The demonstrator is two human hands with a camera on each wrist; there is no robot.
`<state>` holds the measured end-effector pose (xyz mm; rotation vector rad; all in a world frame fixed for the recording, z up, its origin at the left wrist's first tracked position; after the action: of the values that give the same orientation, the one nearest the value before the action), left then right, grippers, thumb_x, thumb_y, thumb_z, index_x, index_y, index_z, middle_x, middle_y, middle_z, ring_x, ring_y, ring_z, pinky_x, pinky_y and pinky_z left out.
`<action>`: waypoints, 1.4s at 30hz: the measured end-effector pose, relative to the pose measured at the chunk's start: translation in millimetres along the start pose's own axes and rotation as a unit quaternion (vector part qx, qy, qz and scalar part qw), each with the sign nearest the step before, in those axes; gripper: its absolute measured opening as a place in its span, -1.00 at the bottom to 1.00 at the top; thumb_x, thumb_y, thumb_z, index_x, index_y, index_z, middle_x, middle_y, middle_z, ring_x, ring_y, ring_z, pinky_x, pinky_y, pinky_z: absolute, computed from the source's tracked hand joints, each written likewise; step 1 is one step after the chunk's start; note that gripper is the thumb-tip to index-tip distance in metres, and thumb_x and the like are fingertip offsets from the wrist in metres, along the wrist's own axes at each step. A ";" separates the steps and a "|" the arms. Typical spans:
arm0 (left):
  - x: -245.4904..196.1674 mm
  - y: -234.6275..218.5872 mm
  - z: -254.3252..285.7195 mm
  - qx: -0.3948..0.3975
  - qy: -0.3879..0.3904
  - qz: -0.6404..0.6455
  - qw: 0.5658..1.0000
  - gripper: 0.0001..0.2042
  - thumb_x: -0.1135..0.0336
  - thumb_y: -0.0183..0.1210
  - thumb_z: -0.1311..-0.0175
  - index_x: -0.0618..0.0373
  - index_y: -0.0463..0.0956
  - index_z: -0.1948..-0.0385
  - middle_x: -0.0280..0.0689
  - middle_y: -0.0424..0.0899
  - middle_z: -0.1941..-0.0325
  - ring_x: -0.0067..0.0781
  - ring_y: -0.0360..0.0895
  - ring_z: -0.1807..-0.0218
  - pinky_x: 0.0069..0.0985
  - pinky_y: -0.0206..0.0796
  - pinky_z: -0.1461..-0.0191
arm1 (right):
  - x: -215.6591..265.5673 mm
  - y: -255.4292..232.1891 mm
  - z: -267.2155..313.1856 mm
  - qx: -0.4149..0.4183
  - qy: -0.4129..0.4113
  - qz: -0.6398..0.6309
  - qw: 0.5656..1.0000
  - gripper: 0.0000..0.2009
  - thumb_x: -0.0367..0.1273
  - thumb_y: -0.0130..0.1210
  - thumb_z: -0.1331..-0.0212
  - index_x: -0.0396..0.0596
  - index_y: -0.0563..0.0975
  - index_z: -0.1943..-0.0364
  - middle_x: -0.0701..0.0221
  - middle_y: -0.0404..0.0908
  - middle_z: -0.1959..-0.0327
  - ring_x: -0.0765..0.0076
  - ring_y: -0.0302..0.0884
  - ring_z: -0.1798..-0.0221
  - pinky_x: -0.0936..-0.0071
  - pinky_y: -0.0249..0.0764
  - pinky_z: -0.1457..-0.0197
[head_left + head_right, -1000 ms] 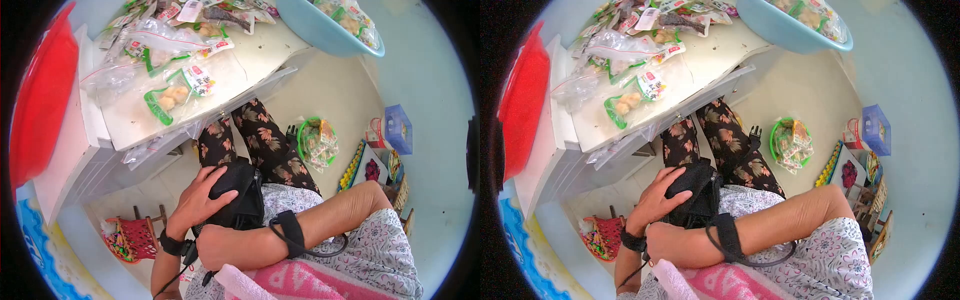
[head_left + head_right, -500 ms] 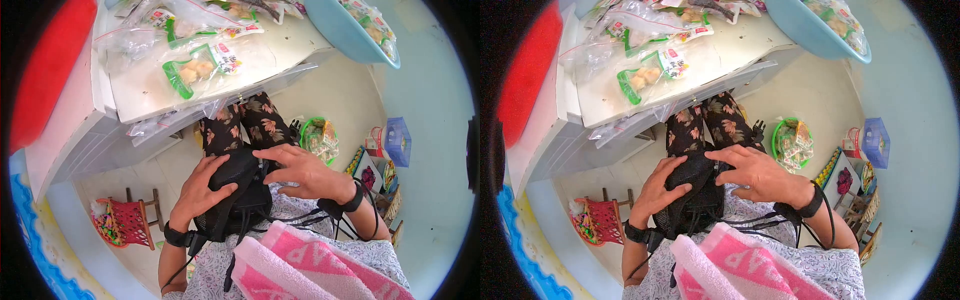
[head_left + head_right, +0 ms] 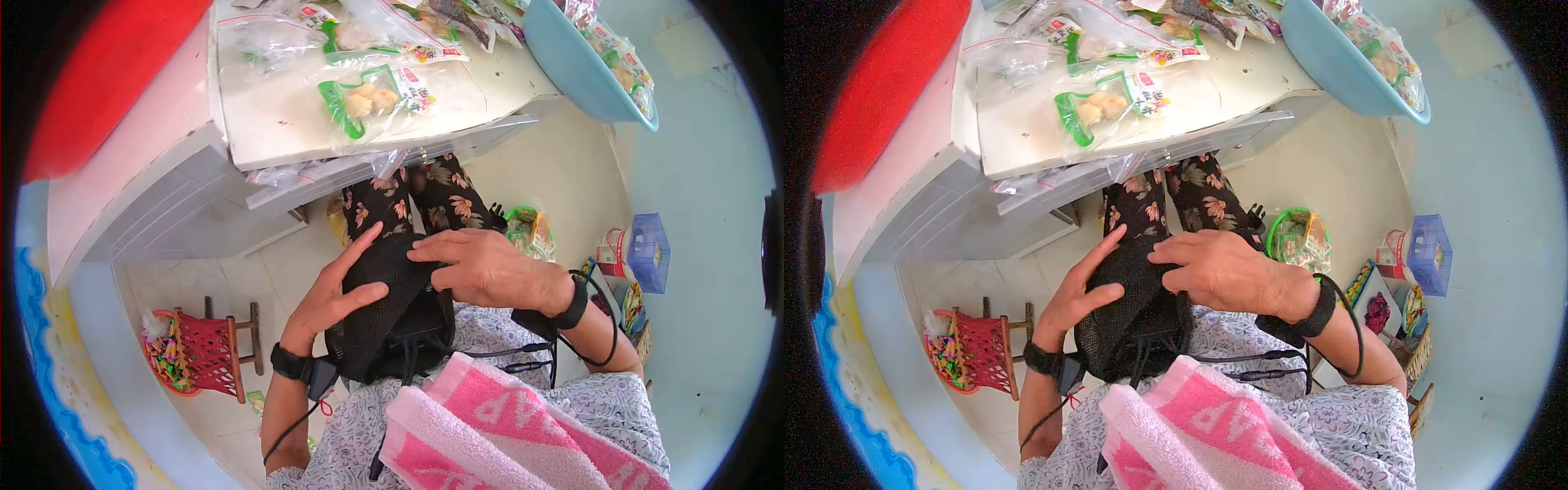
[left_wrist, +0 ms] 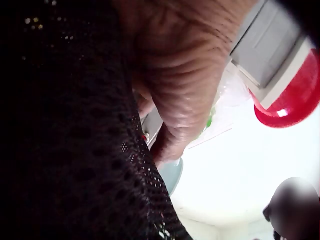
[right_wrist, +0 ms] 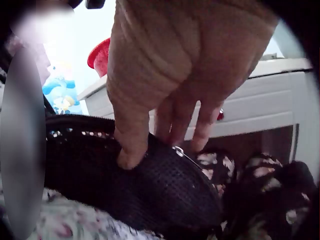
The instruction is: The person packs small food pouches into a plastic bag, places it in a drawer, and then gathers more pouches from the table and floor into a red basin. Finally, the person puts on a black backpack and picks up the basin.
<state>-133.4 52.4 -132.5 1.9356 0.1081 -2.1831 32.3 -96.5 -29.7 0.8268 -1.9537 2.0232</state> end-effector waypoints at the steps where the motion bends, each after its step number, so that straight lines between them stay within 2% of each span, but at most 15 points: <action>1: -0.4 -1.5 -1.0 0.011 0.002 0.026 1.000 -0.10 -0.04 0.29 -0.25 0.16 0.15 -0.59 -0.11 0.27 -0.61 -0.21 0.22 -0.60 -0.31 -0.07 -0.65 | 6.3 -3.3 -4.8 0.002 -0.008 0.025 1.000 -0.80 -0.50 0.25 0.08 -0.09 0.60 0.29 0.19 0.63 -0.25 -0.07 0.59 -0.29 0.14 0.61 -0.24; 4: 0.2 -1.4 -6.3 0.054 0.027 0.108 0.992 -0.09 -0.09 0.26 -0.24 0.19 0.14 -0.59 -0.12 0.25 -0.63 -0.23 0.19 -0.61 -0.32 -0.12 -0.67 | 16.4 -1.8 -9.6 0.010 0.003 0.040 0.999 -0.79 -0.52 0.21 0.07 -0.12 0.58 0.27 0.20 0.65 -0.20 0.00 0.60 -0.27 0.16 0.62 -0.22; 8: -8.6 9.0 -13.3 0.133 0.078 0.121 0.981 -0.11 -0.07 0.24 -0.29 0.18 0.13 -0.60 -0.14 0.28 -0.60 -0.24 0.20 -0.60 -0.35 -0.12 -0.66 | 35.0 -1.9 -18.3 0.014 0.006 0.095 0.995 -0.74 -0.51 0.24 0.06 -0.08 0.55 0.21 0.29 0.66 0.11 0.06 0.64 -0.05 0.13 0.60 -0.04; 10: -5.5 16.1 -17.9 0.133 0.072 0.102 0.983 -0.14 -0.06 0.23 -0.33 0.17 0.12 -0.60 -0.13 0.30 -0.59 -0.26 0.23 -0.58 -0.36 -0.09 -0.65 | 37.1 4.0 -14.5 0.058 0.028 0.130 0.989 -0.73 -0.53 0.22 0.07 -0.07 0.55 0.21 0.29 0.62 0.21 0.02 0.64 0.03 0.10 0.59 0.03; 13: 16.8 13.1 -21.9 0.141 0.013 0.114 0.983 -0.27 0.02 0.17 -0.47 0.09 0.14 -0.60 -0.13 0.33 -0.57 -0.25 0.28 -0.55 -0.36 0.01 -0.62 | 16.9 15.4 2.7 -0.046 0.069 0.021 0.996 -0.68 -0.55 0.20 0.08 -0.04 0.53 0.15 0.27 0.57 0.26 -0.02 0.62 0.09 0.07 0.57 0.07; 15: 23.5 4.9 -23.4 0.128 -0.031 0.120 0.984 -0.31 0.01 0.18 -0.51 0.03 0.19 -0.59 -0.18 0.31 -0.60 -0.21 0.28 -0.56 -0.33 0.06 -0.62 | 9.7 21.2 0.8 -0.019 0.096 -0.005 0.995 -0.53 -0.56 0.20 0.07 0.02 0.52 -0.04 0.27 0.56 0.26 -0.02 0.60 0.10 0.07 0.58 0.07; 17: 24.8 4.5 -24.4 0.117 -0.017 0.106 0.987 -0.34 0.04 0.15 -0.53 0.04 0.19 -0.58 -0.15 0.44 -0.49 -0.27 0.34 -0.51 -0.36 0.10 -0.58 | 15.4 17.2 -6.6 0.008 0.099 -0.033 0.994 -0.45 -0.56 0.20 0.06 0.04 0.51 -0.15 0.28 0.55 0.27 0.00 0.59 0.09 0.09 0.58 0.07; 22: 20.2 5.1 -29.1 0.091 -0.048 0.103 0.989 -0.36 0.11 0.13 -0.54 0.08 0.19 -0.58 -0.11 0.52 -0.41 -0.29 0.42 -0.45 -0.35 0.10 -0.56 | -10.9 18.4 -3.7 0.036 -0.016 -0.038 0.999 -0.53 -0.58 0.18 0.10 -0.03 0.66 -0.02 0.30 0.56 0.24 0.05 0.56 0.11 0.15 0.57 0.07; 25: 10.0 -9.8 -5.4 -0.057 -0.047 0.163 0.984 -0.38 0.13 0.14 -0.53 0.10 0.22 -0.56 -0.08 0.58 -0.35 -0.24 0.50 -0.39 -0.33 0.23 -0.52 | -26.3 9.3 -1.8 0.012 -0.028 -0.091 0.995 -0.53 -0.62 0.18 0.17 -0.08 0.69 0.03 0.28 0.55 0.28 0.03 0.55 0.17 0.14 0.53 0.12; 27: 25.1 -27.0 27.0 -0.209 -0.050 0.205 0.955 -0.39 0.11 0.14 -0.53 0.15 0.26 -0.52 -0.07 0.62 -0.30 -0.21 0.56 -0.34 -0.28 0.34 -0.45 | -37.7 -2.6 -1.6 0.006 -0.040 -0.108 0.993 -0.58 -0.59 0.21 0.19 -0.08 0.67 0.10 0.30 0.52 0.29 0.03 0.53 0.17 0.14 0.51 0.14; 31: 60.6 -22.5 135.6 -0.482 -0.111 0.216 0.842 -0.46 0.11 0.11 -0.53 0.25 0.36 -0.41 -0.07 0.67 -0.21 -0.19 0.61 -0.28 -0.22 0.50 -0.33 | -60.1 -27.8 1.0 -0.022 -0.048 -0.157 0.986 -0.56 -0.66 0.15 0.33 -0.17 0.69 0.19 0.24 0.58 0.34 -0.03 0.55 0.26 0.15 0.49 0.16; 33: 74.8 6.8 190.9 -0.589 -0.170 0.176 0.770 -0.58 0.24 0.13 -0.48 0.26 0.48 -0.27 -0.13 0.71 -0.11 -0.25 0.67 -0.17 -0.32 0.54 -0.24 | -72.8 -42.4 7.0 -0.022 -0.045 -0.181 0.982 -0.56 -0.65 0.13 0.35 -0.18 0.69 0.20 0.23 0.58 0.34 -0.05 0.55 0.27 0.14 0.50 0.18; 35: 95.1 46.3 228.6 -0.650 -0.234 0.190 0.698 -0.61 0.25 0.16 -0.44 0.26 0.52 -0.20 -0.15 0.74 -0.02 -0.30 0.71 -0.07 -0.37 0.56 -0.18 | -93.2 -55.8 11.5 -0.018 -0.030 -0.183 0.982 -0.55 -0.69 0.08 0.38 -0.20 0.69 0.23 0.21 0.57 0.36 -0.04 0.55 0.27 0.16 0.49 0.20; 38: 99.8 102.1 236.4 -0.633 -0.277 0.240 0.682 -0.61 0.20 0.18 -0.47 0.26 0.52 -0.19 -0.17 0.73 -0.01 -0.33 0.70 -0.08 -0.38 0.54 -0.18 | -109.6 -66.9 18.1 0.006 -0.032 -0.165 0.986 -0.55 -0.69 0.09 0.38 -0.19 0.68 0.23 0.21 0.58 0.36 -0.05 0.56 0.26 0.16 0.51 0.21; 42: 137.3 157.1 232.1 -0.597 -0.360 0.189 0.691 -0.62 0.21 0.28 -0.40 0.23 0.58 -0.15 -0.25 0.75 0.06 -0.40 0.69 -0.04 -0.46 0.52 -0.04 | -123.0 -66.7 23.0 0.016 -0.061 -0.160 0.985 -0.67 -0.54 0.23 0.24 -0.17 0.69 0.23 0.23 0.57 0.38 0.03 0.60 0.27 0.25 0.53 0.22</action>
<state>-340.0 -162.9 -223.7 0.2949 0.6993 -1.6259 173.3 -84.2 -38.2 1.2101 -1.7166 1.8561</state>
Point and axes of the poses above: each hand's wrist, its own z-axis away from the middle knuckle, its own y-axis out of the palm, x = y × z, the point moved 4 cm from there along -z, towards the middle knuckle
